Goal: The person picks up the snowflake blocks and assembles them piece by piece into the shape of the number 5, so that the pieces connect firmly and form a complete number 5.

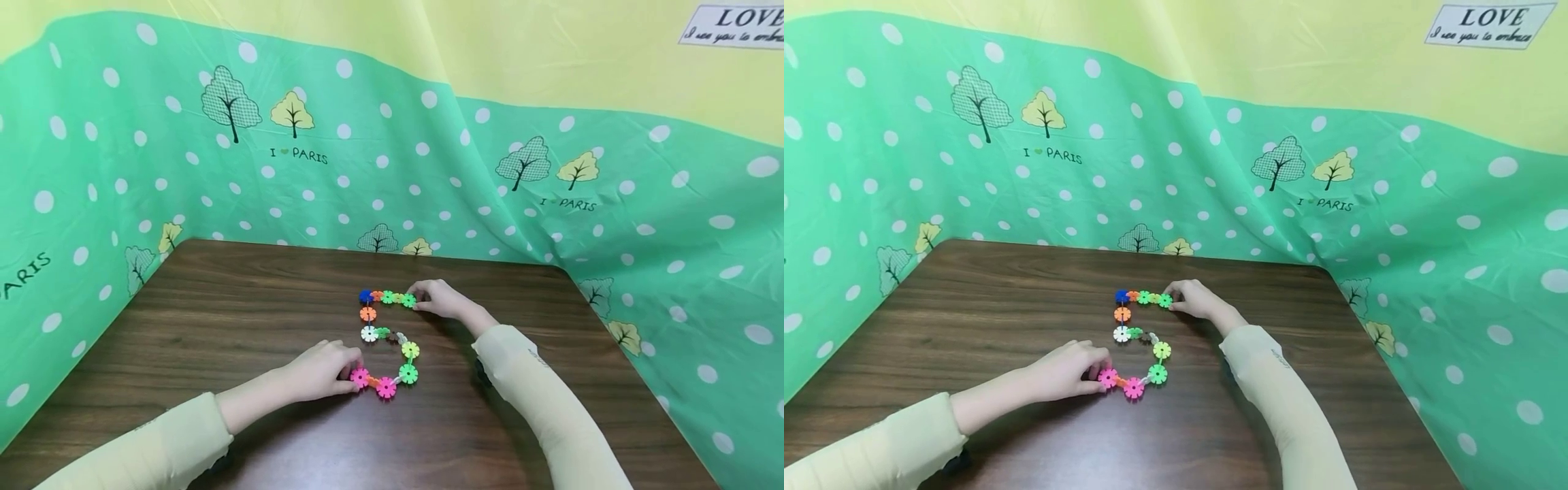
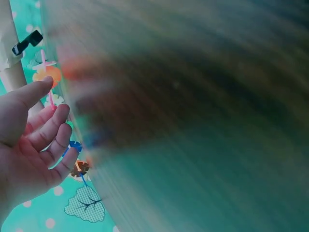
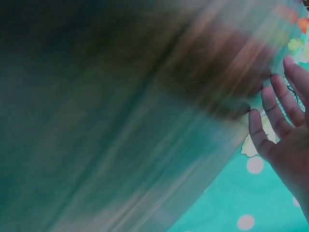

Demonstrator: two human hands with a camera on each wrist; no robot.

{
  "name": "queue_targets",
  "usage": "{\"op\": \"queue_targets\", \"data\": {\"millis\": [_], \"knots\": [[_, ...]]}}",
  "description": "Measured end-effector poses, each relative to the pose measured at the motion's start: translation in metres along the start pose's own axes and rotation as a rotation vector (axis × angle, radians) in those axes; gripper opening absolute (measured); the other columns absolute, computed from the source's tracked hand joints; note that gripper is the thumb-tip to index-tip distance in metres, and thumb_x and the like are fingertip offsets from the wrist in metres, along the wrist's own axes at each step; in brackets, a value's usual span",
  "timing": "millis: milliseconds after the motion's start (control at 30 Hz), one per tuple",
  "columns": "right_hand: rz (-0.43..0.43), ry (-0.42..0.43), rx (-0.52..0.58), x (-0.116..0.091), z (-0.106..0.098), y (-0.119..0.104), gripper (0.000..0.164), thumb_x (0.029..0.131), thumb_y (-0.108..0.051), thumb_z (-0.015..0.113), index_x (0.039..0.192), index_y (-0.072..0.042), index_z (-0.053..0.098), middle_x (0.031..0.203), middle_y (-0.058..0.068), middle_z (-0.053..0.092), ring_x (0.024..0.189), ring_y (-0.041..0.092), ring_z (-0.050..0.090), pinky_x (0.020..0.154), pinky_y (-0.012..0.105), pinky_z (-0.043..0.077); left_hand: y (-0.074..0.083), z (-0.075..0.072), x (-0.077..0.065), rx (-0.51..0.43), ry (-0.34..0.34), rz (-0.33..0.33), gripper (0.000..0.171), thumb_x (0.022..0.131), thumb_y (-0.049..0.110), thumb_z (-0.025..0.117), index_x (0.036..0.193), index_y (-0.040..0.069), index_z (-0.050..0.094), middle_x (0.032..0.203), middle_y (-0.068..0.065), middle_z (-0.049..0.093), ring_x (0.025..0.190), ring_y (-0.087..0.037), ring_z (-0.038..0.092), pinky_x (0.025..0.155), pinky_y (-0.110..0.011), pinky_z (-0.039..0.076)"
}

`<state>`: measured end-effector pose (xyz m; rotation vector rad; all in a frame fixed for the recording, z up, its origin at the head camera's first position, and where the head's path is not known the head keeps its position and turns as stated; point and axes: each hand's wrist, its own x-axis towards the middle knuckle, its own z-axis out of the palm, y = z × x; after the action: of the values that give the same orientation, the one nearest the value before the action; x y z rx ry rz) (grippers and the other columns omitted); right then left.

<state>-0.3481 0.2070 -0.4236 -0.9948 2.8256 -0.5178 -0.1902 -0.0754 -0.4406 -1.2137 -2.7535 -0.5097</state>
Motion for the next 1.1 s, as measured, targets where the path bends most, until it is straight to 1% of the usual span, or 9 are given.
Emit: {"op": "queue_targets", "data": {"millis": [133,300,433,633,767,967,1033,1100], "knots": [[0.018,0.004,-0.010,0.006,0.001,0.001,0.028,0.088,-0.016,0.068,0.115,-0.009,0.063,0.086,0.000,0.064,0.078,0.013,0.057,0.075,0.033,0.049,-0.003,-0.001,0.000,-0.045,0.001,-0.029,0.025,0.080,0.033,0.075,0.092,0.017,0.061,0.061,0.011,0.050,0.064,-0.003,0.043,0.060,-0.022,0.040],[0.048,0.010,-0.009,0.011,0.001,0.000,0.029,0.088,-0.016,0.067,0.117,-0.009,0.062,0.086,0.002,0.063,0.075,0.013,0.056,0.071,0.033,0.048,-0.005,-0.003,0.004,-0.074,0.002,-0.047,0.026,0.081,0.032,0.074,0.095,0.016,0.059,0.058,0.015,0.045,0.062,-0.003,0.043,0.060,-0.022,0.041],[0.060,0.004,-0.022,0.014,0.002,-0.002,0.031,0.089,-0.016,0.067,0.118,-0.009,0.062,0.087,0.003,0.063,0.074,0.014,0.055,0.070,0.033,0.047,-0.005,-0.004,0.006,-0.089,-0.012,-0.057,0.026,0.082,0.032,0.073,0.095,0.016,0.058,0.056,0.016,0.044,0.061,-0.003,0.043,0.060,-0.023,0.040],[0.071,0.002,-0.035,0.015,0.003,-0.004,0.032,0.089,-0.017,0.066,0.120,-0.010,0.061,0.092,0.004,0.064,0.077,0.014,0.055,0.073,0.034,0.048,-0.006,-0.004,0.007,-0.110,-0.033,-0.068,0.027,0.082,0.031,0.073,0.096,0.015,0.057,0.057,0.014,0.044,0.060,-0.003,0.042,0.058,-0.022,0.038],[0.074,0.002,-0.022,0.016,0.002,-0.004,0.036,0.089,-0.018,0.066,0.123,-0.010,0.060,0.089,0.003,0.062,0.075,0.014,0.054,0.071,0.033,0.047,-0.008,-0.005,0.008,-0.121,-0.050,-0.079,0.028,0.082,0.032,0.073,0.097,0.015,0.057,0.058,0.013,0.046,0.060,-0.003,0.043,0.058,-0.022,0.038],[0.086,0.004,0.024,0.009,-0.001,0.002,0.044,0.089,-0.020,0.066,0.130,-0.010,0.053,0.085,0.001,0.061,0.067,0.012,0.052,0.067,0.030,0.044,-0.012,-0.008,0.006,-0.146,-0.075,-0.114,0.037,0.081,0.037,0.074,0.105,0.015,0.057,0.063,0.014,0.049,0.065,-0.005,0.046,0.063,-0.024,0.041],[0.086,0.021,0.044,0.004,-0.005,0.003,0.046,0.089,-0.019,0.067,0.131,-0.009,0.052,0.084,0.001,0.061,0.067,0.012,0.052,0.066,0.030,0.045,-0.014,-0.012,0.006,-0.148,-0.069,-0.128,0.039,0.081,0.038,0.073,0.109,0.015,0.057,0.065,0.013,0.051,0.068,-0.006,0.047,0.065,-0.026,0.043],[0.079,0.044,0.067,-0.003,-0.011,0.003,0.046,0.089,-0.019,0.066,0.132,-0.008,0.052,0.085,0.002,0.062,0.069,0.013,0.055,0.068,0.032,0.046,-0.018,-0.018,0.006,-0.145,-0.047,-0.139,0.042,0.081,0.038,0.072,0.112,0.014,0.057,0.069,0.012,0.054,0.071,-0.007,0.050,0.066,-0.028,0.045]]}}
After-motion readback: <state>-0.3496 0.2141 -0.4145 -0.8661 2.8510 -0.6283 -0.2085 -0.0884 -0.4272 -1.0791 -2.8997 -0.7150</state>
